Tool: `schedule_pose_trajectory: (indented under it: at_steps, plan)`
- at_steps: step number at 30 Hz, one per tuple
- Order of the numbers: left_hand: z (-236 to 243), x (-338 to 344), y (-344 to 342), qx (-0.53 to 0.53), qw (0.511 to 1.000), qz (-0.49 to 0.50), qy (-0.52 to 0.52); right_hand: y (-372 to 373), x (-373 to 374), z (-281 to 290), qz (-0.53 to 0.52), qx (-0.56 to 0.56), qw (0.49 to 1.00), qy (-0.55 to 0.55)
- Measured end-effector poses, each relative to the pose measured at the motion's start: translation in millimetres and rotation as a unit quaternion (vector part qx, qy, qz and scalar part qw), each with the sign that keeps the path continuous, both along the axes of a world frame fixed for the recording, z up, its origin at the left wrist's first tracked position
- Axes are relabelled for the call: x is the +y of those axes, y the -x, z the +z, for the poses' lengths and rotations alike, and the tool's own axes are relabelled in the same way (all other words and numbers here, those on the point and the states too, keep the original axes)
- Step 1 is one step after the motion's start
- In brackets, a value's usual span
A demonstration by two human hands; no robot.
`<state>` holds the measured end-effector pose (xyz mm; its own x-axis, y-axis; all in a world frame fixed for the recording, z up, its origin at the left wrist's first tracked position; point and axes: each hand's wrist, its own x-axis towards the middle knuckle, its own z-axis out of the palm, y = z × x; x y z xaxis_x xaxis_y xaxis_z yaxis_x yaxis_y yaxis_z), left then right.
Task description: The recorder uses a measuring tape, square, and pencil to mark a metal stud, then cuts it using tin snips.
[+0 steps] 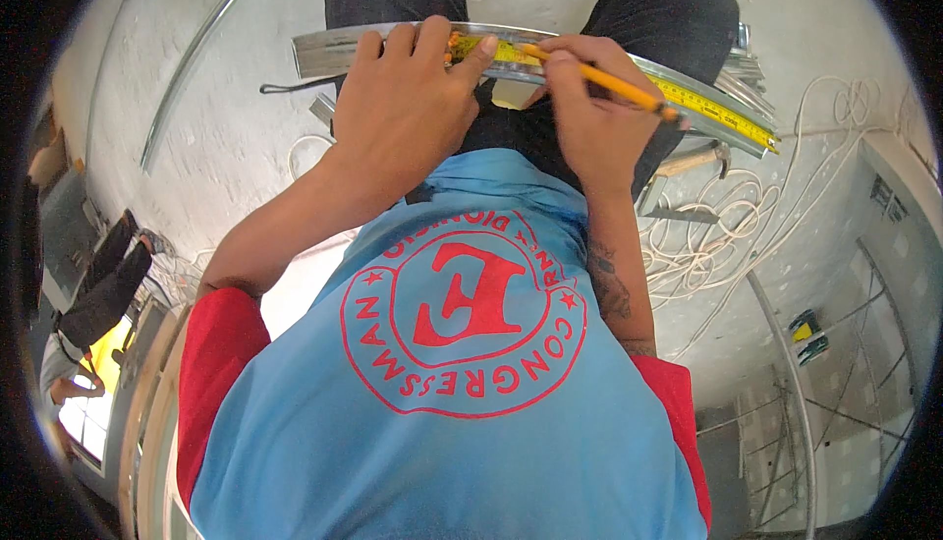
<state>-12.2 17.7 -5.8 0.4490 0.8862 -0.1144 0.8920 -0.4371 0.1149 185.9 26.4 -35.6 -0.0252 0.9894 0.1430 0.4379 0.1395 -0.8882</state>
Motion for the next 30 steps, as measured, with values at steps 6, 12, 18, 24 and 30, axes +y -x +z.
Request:
schedule_pose_trajectory:
  at_steps: [6, 12, 18, 24, 30]
  plan:
    - [25.5, 4.2, 16.7, -0.127, 0.991, -0.051, 0.002, -94.9, -14.0, 67.3, -0.164, 0.274, 0.945, -0.07]
    - [33.9, -26.0, -1.3, -0.302, 0.928, -0.098, 0.193, -224.4, -93.6, 170.6, -0.108, 0.286, 0.929, -0.21]
    - [13.2, -41.7, -36.2, -0.322, 0.851, -0.086, 0.405, -246.1, -157.7, 181.1, -0.161, 0.266, 0.911, -0.27]
    - [24.1, -38.7, -50.7, -0.277, 0.869, -0.11, 0.394, -337.0, -210.2, 13.2, -0.568, -0.122, 0.794, -0.18]
    - [-2.7, -46.0, -119.7, -0.236, 0.905, -0.31, 0.17, -339.7, -311.3, -280.7, -0.675, 0.411, 0.535, 0.299]
